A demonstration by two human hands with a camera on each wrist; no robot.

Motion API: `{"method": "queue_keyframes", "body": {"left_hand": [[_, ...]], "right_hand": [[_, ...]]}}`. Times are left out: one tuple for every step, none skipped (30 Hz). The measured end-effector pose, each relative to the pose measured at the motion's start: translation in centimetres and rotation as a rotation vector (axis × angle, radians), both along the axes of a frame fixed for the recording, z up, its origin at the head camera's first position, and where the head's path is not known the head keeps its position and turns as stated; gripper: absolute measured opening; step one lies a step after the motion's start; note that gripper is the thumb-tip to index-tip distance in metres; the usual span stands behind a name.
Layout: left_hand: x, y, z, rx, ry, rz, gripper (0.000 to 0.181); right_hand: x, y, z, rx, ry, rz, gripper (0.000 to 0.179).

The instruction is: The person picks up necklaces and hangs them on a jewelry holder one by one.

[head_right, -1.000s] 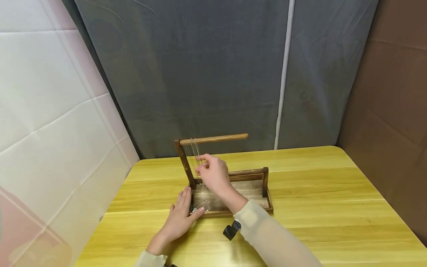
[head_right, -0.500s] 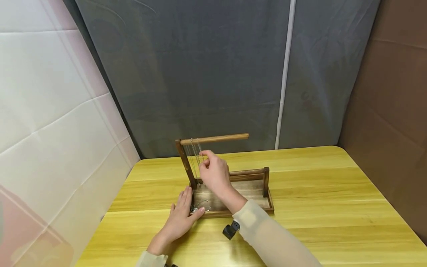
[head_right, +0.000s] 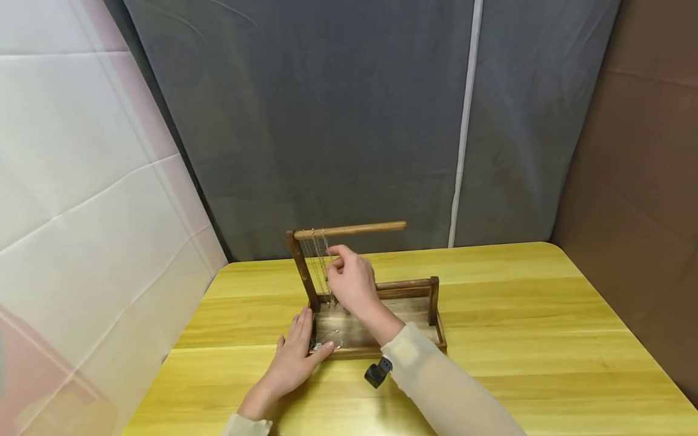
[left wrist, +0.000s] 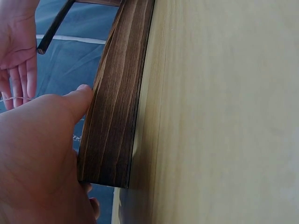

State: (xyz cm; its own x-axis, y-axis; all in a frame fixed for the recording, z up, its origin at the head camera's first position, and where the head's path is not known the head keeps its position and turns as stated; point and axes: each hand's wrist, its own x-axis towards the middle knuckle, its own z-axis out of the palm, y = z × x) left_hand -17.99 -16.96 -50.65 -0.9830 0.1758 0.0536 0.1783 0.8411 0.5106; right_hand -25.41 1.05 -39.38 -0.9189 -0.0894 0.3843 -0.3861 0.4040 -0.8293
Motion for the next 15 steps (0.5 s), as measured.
{"method": "queue_keyframes", "body": {"left_hand": [[0.04,-0.01,0.03,-0.002,0.001,0.001,0.098],[0.04,-0.01,0.05,-0.004,0.001,0.002,0.097],[0.03,-0.02,0.05,-0.004,0.000,0.002,0.097],[0.02,-0.02,0.03,-0.006,-0.002,0.002,0.097],[0.01,-0.02,0.03,-0.005,-0.001,0.001,0.097],[-0.01,-0.02,0.02,-0.004,-0.001,0.001,0.097],[-0.02,-0.03,-0.02,-0.004,-0.002,0.001,0.097],[-0.02,-0.04,-0.05,-0.005,-0.002,0.002,0.097],[-0.01,-0.05,-0.07,-0.003,-0.003,0.003,0.097],[0.01,-0.05,-0.09,-0.001,0.000,0.002,0.097],[0.04,-0.05,-0.11,0.001,0.002,0.002,0.097],[0.08,-0.06,-0.15,0.004,0.002,0.002,0.097],[0.14,-0.06,-0.20,0.003,0.005,-0.001,0.097],[0.18,-0.07,-0.22,0.003,0.007,0.000,0.097],[0.21,-0.08,-0.25,0.005,0.007,0.000,0.097]], "right_hand": [[0.00,0.03,-0.09,-0.003,-0.003,0.002,0.030],[0.00,0.06,-0.16,-0.005,-0.005,0.004,0.031],[0.00,0.09,-0.21,-0.007,-0.004,0.002,0.031],[0.02,0.12,-0.25,-0.008,-0.002,0.002,0.032],[0.03,0.14,-0.27,-0.007,0.000,0.002,0.033],[0.07,0.16,-0.28,-0.005,0.003,0.002,0.034],[0.12,0.18,-0.26,-0.003,0.004,0.002,0.034],[0.17,0.19,-0.22,-0.001,0.002,0.001,0.035],[0.22,0.19,-0.19,0.001,0.002,0.001,0.035],[0.28,0.19,-0.16,0.001,0.000,0.002,0.036],[0.37,0.20,-0.12,0.001,-0.003,0.002,0.036],[0.47,0.20,-0.08,-0.001,-0.006,0.002,0.037],[0.55,0.20,-0.05,-0.002,-0.007,0.003,0.037],[0.63,0.19,-0.04,-0.005,-0.009,0.005,0.037],[0.72,0.18,-0.02,-0.007,-0.009,0.006,0.037]]}}
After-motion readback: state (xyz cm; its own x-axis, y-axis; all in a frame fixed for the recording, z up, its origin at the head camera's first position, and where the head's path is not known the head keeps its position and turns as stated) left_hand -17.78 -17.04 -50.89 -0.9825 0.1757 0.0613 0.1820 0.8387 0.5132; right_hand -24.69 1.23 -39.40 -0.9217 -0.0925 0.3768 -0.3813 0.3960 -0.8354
